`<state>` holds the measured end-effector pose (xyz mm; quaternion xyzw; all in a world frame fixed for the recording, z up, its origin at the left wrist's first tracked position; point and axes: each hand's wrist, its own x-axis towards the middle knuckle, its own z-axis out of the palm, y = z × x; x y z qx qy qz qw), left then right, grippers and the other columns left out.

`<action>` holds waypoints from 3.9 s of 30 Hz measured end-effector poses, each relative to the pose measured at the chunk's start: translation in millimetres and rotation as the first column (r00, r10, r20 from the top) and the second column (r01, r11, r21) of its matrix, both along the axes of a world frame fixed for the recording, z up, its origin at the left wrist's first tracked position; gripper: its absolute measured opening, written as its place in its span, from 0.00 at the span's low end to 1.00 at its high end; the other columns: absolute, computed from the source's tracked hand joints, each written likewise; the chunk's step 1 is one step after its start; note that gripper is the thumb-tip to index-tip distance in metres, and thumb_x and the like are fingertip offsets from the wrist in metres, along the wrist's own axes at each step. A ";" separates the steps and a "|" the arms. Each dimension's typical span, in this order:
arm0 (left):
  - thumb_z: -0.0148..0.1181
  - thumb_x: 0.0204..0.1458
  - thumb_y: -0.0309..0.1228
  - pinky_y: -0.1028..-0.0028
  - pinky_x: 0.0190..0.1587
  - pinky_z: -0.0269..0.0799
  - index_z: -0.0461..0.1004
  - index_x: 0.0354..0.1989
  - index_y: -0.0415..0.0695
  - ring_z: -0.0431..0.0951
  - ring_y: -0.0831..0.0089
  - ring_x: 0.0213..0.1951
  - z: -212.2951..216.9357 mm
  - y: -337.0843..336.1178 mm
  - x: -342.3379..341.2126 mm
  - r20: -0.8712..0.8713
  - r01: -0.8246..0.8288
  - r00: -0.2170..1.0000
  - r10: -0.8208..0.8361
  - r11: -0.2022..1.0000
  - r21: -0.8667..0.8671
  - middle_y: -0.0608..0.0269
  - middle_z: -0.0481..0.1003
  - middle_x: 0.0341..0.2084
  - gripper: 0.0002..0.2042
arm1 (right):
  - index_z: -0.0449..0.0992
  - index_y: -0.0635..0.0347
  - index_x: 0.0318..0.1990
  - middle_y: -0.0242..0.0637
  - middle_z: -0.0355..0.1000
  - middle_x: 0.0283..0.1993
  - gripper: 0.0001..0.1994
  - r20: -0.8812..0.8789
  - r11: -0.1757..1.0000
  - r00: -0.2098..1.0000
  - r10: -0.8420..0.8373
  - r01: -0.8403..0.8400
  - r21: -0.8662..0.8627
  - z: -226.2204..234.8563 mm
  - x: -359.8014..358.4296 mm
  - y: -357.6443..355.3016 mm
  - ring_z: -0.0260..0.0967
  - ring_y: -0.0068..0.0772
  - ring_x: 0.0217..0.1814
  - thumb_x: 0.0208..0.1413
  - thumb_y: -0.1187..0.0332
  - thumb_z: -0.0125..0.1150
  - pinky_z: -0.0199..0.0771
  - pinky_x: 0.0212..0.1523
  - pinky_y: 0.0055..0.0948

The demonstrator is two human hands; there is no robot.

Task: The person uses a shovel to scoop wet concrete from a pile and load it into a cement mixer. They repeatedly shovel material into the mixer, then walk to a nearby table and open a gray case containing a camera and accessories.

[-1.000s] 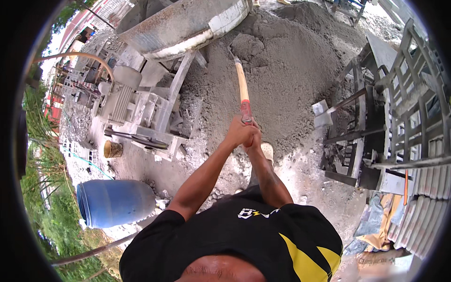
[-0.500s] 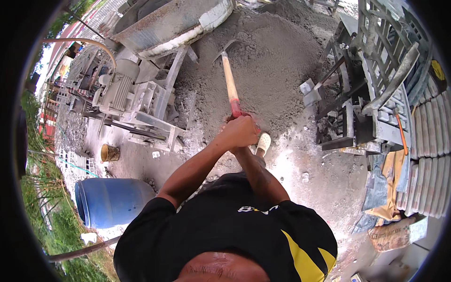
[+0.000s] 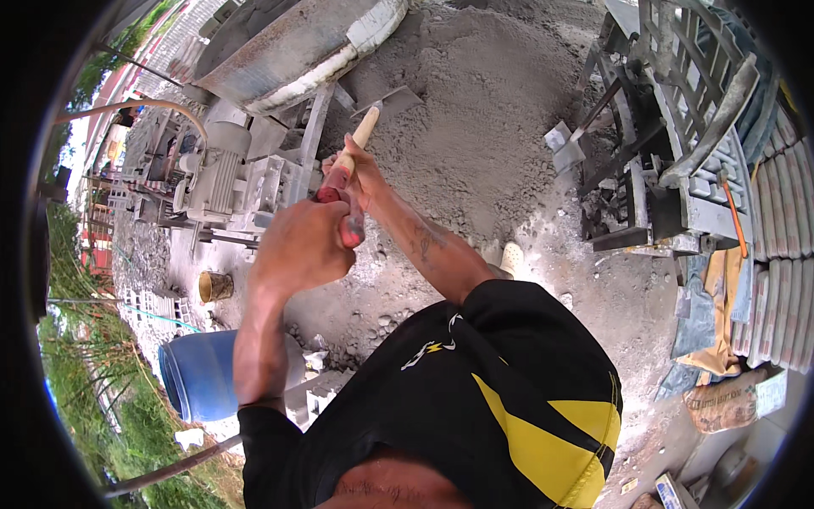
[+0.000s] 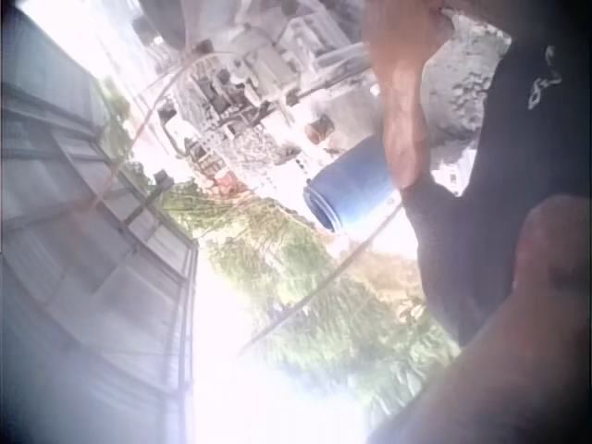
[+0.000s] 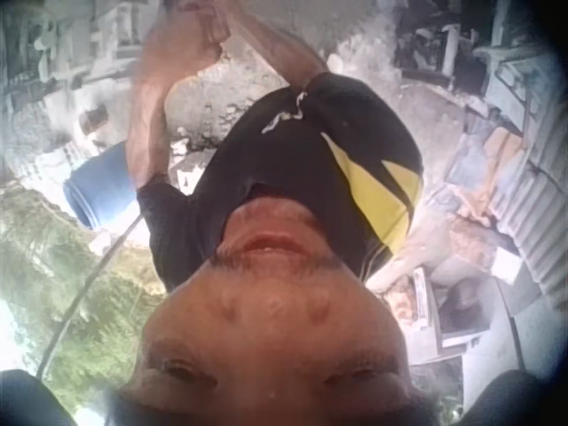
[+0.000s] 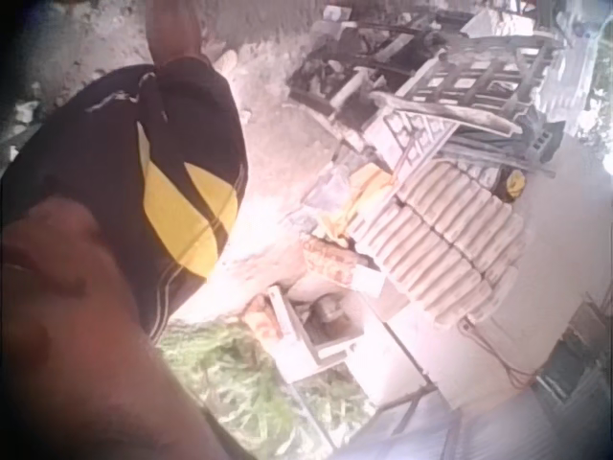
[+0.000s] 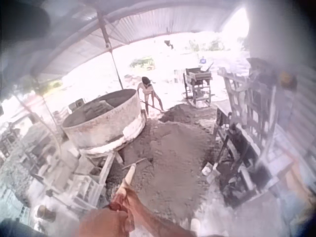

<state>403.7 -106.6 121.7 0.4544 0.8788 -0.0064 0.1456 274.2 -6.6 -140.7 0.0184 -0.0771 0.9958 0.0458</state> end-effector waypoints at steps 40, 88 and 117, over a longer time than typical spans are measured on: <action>0.57 0.41 0.38 0.61 0.44 0.72 0.78 0.39 0.45 0.77 0.51 0.40 -441.6 -4.4 -256.9 0.601 -0.187 0.796 0.066 0.972 0.140 0.47 0.77 0.35 0.17 | 0.71 0.63 0.46 0.36 0.69 0.48 0.13 -0.459 -0.457 0.526 -0.716 0.145 0.878 148.7 -36.2 186.6 0.67 0.25 0.49 0.56 0.69 0.61 0.65 0.54 0.28; 0.65 0.34 0.42 0.51 0.47 0.70 0.62 0.57 0.52 0.66 0.48 0.50 -604.5 603.6 -745.3 0.566 -0.242 0.789 0.241 0.967 -0.075 0.49 0.56 0.54 0.35 | 0.74 0.69 0.35 0.42 0.70 0.36 0.09 0.056 0.300 -0.456 -0.888 -0.484 0.822 131.7 -153.9 325.5 0.71 0.35 0.39 0.49 0.73 0.53 0.74 0.32 0.28; 0.69 0.35 0.44 0.60 0.54 0.61 0.56 0.64 0.39 0.63 0.58 0.57 -480.8 375.7 -480.2 0.993 -0.907 -0.082 0.086 0.406 -0.110 0.51 0.62 0.58 0.45 | 0.71 0.65 0.35 0.36 0.69 0.33 0.02 0.109 0.233 0.409 -0.906 0.267 0.935 116.2 -105.6 339.5 0.69 0.20 0.31 0.54 0.78 0.57 0.69 0.31 0.18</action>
